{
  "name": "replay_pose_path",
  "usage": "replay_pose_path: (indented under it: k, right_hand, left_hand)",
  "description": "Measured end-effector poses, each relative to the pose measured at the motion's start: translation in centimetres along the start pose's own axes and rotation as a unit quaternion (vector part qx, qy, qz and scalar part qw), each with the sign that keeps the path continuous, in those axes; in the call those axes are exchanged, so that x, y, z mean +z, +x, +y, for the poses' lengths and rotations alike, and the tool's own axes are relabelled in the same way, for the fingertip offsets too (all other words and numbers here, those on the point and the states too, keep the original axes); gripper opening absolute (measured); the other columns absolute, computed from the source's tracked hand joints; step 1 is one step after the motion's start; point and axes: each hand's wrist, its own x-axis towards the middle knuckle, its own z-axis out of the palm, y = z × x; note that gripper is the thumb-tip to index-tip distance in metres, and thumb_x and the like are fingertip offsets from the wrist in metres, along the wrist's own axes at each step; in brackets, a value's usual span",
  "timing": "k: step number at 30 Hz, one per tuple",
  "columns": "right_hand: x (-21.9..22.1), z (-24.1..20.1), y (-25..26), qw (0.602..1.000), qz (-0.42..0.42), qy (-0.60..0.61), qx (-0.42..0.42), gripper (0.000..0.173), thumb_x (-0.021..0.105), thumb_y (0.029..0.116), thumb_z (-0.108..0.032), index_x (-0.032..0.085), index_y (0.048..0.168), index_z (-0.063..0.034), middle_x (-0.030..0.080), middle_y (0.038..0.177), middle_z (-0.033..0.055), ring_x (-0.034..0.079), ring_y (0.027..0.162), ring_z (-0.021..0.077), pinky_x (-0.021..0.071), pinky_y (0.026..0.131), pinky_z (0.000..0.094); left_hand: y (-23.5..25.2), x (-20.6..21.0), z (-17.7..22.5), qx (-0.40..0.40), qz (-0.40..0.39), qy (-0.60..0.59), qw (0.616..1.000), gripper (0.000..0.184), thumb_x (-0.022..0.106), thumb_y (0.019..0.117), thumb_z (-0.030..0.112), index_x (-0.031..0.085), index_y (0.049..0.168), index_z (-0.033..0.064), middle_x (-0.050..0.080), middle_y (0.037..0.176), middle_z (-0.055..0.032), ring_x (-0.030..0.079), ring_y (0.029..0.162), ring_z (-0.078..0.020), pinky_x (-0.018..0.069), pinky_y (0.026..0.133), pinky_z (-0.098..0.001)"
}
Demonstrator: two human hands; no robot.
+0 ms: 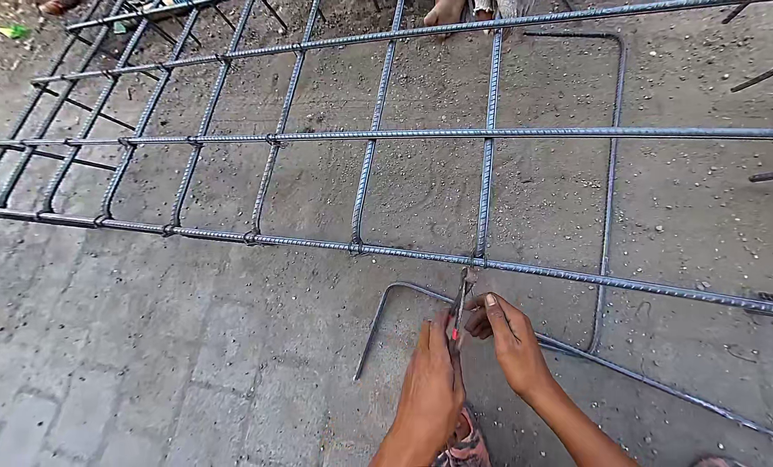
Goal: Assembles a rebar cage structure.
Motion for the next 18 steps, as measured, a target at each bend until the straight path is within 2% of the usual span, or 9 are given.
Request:
replay_pose_path:
  k: [2,4,5,7,9,11,14,16,18]
  right_hand:
    - [-0.4,-0.1,0.1,0.997,-0.058,0.054,-0.001,0.047,0.031,0.1087,-0.027,0.061,0.132,0.0005,0.073,0.114,0.0057,0.07,0.105,0.0109,0.0573,0.091,0.0293]
    - [-0.7,-0.4,0.2,0.983,-0.145,0.111,-0.012,0.056,0.041,0.1061,-0.03,0.044,0.149,0.0053,0.058,0.145,0.014,0.055,0.133,0.0152,0.0455,0.11,0.0334]
    - [-0.5,-0.3,0.2,0.976,-0.171,0.134,-0.02,0.061,0.046,0.1053,-0.031,0.038,0.152,0.0073,0.05,0.152,0.0164,0.049,0.139,0.0159,0.0414,0.115,0.0326]
    - [0.2,0.3,0.2,0.967,-0.173,0.185,-0.039,0.066,0.054,0.1028,-0.028,0.034,0.153,0.0108,0.046,0.155,0.0187,0.046,0.143,0.0162,0.0386,0.118,0.0302]
    - [1.0,1.0,0.2,0.95,-0.167,0.256,-0.066,0.06,0.058,0.1006,-0.018,0.038,0.147,0.0133,0.054,0.148,0.017,0.051,0.138,0.0149,0.041,0.115,0.029]
    - [1.6,1.4,-0.1,0.938,-0.152,0.303,-0.077,0.048,0.058,0.099,-0.009,0.046,0.139,0.0139,0.063,0.137,0.0155,0.058,0.131,0.0149,0.0451,0.113,0.0296]
    - [0.7,1.7,-0.1,0.946,-0.155,0.269,-0.09,0.04,0.056,0.0997,-0.011,0.056,0.133,0.0112,0.068,0.131,0.0131,0.061,0.127,0.0136,0.0467,0.111,0.0306]
    - [-0.1,1.8,0.0,0.941,-0.187,0.27,-0.084,0.041,0.057,0.1017,-0.017,0.058,0.132,0.0104,0.067,0.134,0.0124,0.061,0.127,0.0134,0.0472,0.111,0.0309]
    - [-0.5,1.8,0.0,0.93,-0.217,0.287,-0.08,0.041,0.057,0.1036,-0.02,0.06,0.133,0.0075,0.067,0.136,0.0093,0.061,0.127,0.0123,0.0479,0.11,0.0295]
  left_hand:
    - [1.2,2.4,-2.5,0.103,0.179,0.207,0.956,0.036,0.061,0.0866,0.003,0.065,0.119,-0.0115,0.064,0.087,-0.0199,0.067,0.072,-0.0318,0.0587,0.067,-0.0395]
    - [2.4,3.4,-4.1,0.148,0.256,0.268,0.917,0.034,0.062,0.085,0.007,0.067,0.113,-0.0108,0.063,0.083,-0.0187,0.066,0.071,-0.0316,0.0574,0.066,-0.0376]
    - [2.5,3.6,-4.2,0.15,0.265,0.271,0.913,0.035,0.062,0.0855,0.01,0.067,0.114,-0.0104,0.063,0.083,-0.0178,0.066,0.071,-0.031,0.0569,0.066,-0.0369]
    - [1.8,4.2,-3.6,0.134,0.264,0.257,0.92,0.043,0.064,0.0826,0.016,0.065,0.116,-0.0108,0.063,0.085,-0.0173,0.065,0.073,-0.0305,0.0562,0.067,-0.0373]
    - [0.8,4.5,-2.5,0.111,0.253,0.224,0.934,0.058,0.07,0.0754,0.023,0.062,0.12,-0.0132,0.064,0.09,-0.0203,0.065,0.077,-0.0315,0.0564,0.07,-0.0392]
    - [-0.4,3.9,-1.3,0.071,0.21,0.167,0.961,0.075,0.073,0.0718,0.034,0.056,0.128,-0.0128,0.065,0.1,-0.0203,0.065,0.083,-0.0268,0.0553,0.073,-0.037]
    - [-1.2,1.3,0.0,-0.043,0.045,-0.064,0.996,0.077,0.077,0.0754,0.028,0.045,0.136,-0.007,0.063,0.096,-0.0056,0.059,0.069,-0.0077,0.0496,0.057,-0.023]
    - [-0.1,-1.0,-0.3,-0.138,-0.128,-0.295,0.937,0.062,0.077,0.0795,0.017,0.047,0.132,0.0024,0.067,0.094,0.0009,0.066,0.067,-0.0074,0.0577,0.056,-0.0237]
    - [1.2,-1.5,-2.5,-0.132,-0.289,-0.466,0.826,0.025,0.074,0.0885,0.014,0.066,0.112,0.011,0.076,0.095,0.0041,0.073,0.081,-0.007,0.0619,0.075,-0.026]
